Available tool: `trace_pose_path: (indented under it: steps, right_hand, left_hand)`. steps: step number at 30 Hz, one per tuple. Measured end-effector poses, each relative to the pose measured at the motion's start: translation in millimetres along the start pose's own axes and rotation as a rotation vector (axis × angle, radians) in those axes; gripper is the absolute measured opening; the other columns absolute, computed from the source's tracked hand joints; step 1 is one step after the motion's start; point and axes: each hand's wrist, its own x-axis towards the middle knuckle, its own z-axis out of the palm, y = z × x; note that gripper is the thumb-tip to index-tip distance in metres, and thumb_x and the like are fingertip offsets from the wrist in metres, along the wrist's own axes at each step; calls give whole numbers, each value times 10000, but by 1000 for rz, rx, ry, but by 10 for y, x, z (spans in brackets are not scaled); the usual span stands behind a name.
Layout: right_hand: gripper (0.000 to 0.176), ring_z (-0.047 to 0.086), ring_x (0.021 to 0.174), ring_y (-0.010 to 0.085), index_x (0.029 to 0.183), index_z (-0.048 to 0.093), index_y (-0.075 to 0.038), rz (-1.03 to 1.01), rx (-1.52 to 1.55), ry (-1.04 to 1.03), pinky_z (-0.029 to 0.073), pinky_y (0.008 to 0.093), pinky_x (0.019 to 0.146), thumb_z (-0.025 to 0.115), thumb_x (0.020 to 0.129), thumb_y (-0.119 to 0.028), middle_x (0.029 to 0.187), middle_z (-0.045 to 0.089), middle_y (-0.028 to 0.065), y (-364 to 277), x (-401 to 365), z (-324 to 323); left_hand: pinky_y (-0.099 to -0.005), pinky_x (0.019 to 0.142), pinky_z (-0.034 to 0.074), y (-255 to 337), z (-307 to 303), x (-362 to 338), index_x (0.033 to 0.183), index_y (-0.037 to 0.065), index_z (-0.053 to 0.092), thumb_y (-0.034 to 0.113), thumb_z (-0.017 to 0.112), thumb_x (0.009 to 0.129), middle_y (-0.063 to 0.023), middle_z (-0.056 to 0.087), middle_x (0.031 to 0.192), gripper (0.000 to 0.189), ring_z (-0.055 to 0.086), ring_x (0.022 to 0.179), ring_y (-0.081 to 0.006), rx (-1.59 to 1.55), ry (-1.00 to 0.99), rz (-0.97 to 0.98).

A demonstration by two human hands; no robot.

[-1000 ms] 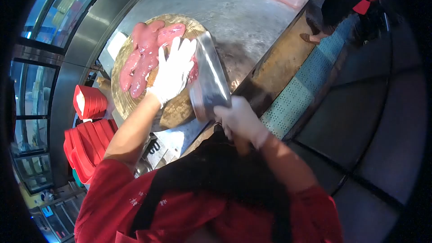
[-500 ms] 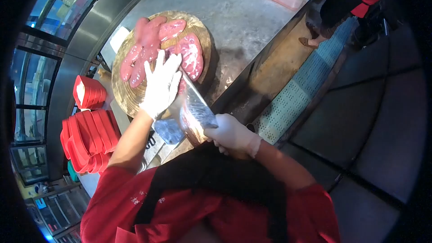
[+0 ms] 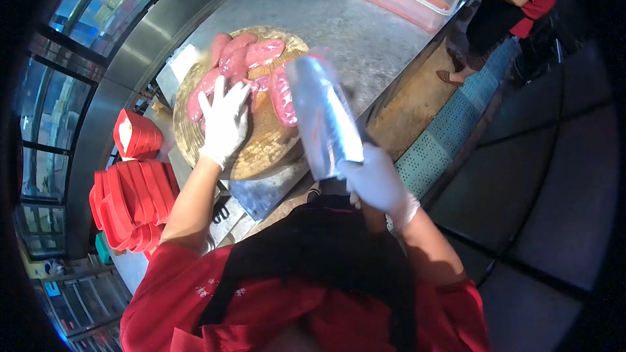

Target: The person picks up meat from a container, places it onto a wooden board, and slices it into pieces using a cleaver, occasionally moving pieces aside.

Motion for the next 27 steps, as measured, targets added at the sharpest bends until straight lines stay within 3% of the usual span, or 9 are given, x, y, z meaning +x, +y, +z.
trace_pose_path:
  steps: [2, 3, 6, 7, 9, 12, 19, 25, 27]
  right_hand:
    - [191, 579, 467, 154, 934, 585, 40, -20, 33, 14, 481, 318, 419, 600, 928, -151, 635, 577, 73, -109, 97, -54]
    - [194, 580, 472, 154, 942, 585, 37, 2, 31, 14, 486, 321, 426, 601, 929, -155, 643, 577, 70, -147, 126, -76]
    - [187, 572, 477, 150, 934, 585, 23, 13, 47, 25, 491, 323, 434, 607, 926, -163, 655, 575, 60, -119, 198, -43]
    - [187, 572, 477, 150, 934, 585, 23, 14, 54, 32, 491, 323, 434, 607, 926, -163, 655, 575, 60, -96, 208, -34]
    - [189, 560, 477, 146, 908, 585, 10, 89, 133, -2, 487, 317, 435, 615, 924, -176, 660, 571, 53, -43, 205, -28]
    - [195, 552, 473, 143, 892, 583, 4, 81, 162, -3, 475, 307, 435, 625, 916, -185, 637, 561, 50, -40, 142, -59]
    - [190, 551, 462, 147, 880, 584, 30, 69, 142, -17, 461, 301, 422, 622, 912, -152, 609, 553, 56, -70, 84, -148]
    - [199, 539, 439, 144, 867, 584, 30, 80, 82, -26, 451, 298, 404, 624, 918, -157, 598, 556, 61, -154, 87, -195]
    - [199, 537, 437, 144, 865, 584, 31, 75, 74, -34, 451, 299, 404, 622, 919, -156, 594, 555, 62, -125, 131, -215]
  left_hand:
    - [-707, 1121, 222, 113, 43, 213, 1254, 144, 647, 144, 610, 919, -69, 658, 1228, 338, 458, 1344, -372, -180, 189, 111]
    - [-672, 1141, 228, 195, 32, 319, 1253, 139, 652, 153, 593, 933, -74, 654, 1239, 326, 454, 1346, -367, -224, 196, 122]
    - [-638, 1157, 238, 419, 179, 513, 1285, 83, 631, 262, 506, 991, -101, 643, 1262, 366, 426, 1368, -376, -186, 95, 139]
    - [-648, 1151, 237, 449, 244, 524, 1363, 62, 571, 302, 486, 1003, -135, 568, 1373, 441, 381, 1397, -400, -181, -39, 139]
    - [-636, 1179, 197, 556, 339, 502, 1494, 74, 444, 295, 459, 1027, -164, 450, 1516, 517, 309, 1456, -423, -155, -101, 115]
    - [-645, 1168, 201, 576, 337, 501, 1545, 61, 350, 308, 445, 1029, -183, 364, 1565, 579, 254, 1473, -444, -107, -167, 117]
    - [-662, 1139, 236, 594, 332, 567, 1535, 49, 357, 306, 485, 1011, -184, 370, 1556, 597, 263, 1465, -450, -97, -205, 123]
    - [-666, 1121, 256, 552, 455, 542, 1519, 37, 373, 284, 529, 994, -178, 390, 1550, 600, 291, 1449, -461, -100, -108, 156]
    - [-704, 1127, 219, 550, 465, 555, 1498, 5, 375, 280, 572, 963, -210, 380, 1542, 633, 273, 1447, -493, -159, -78, 193]
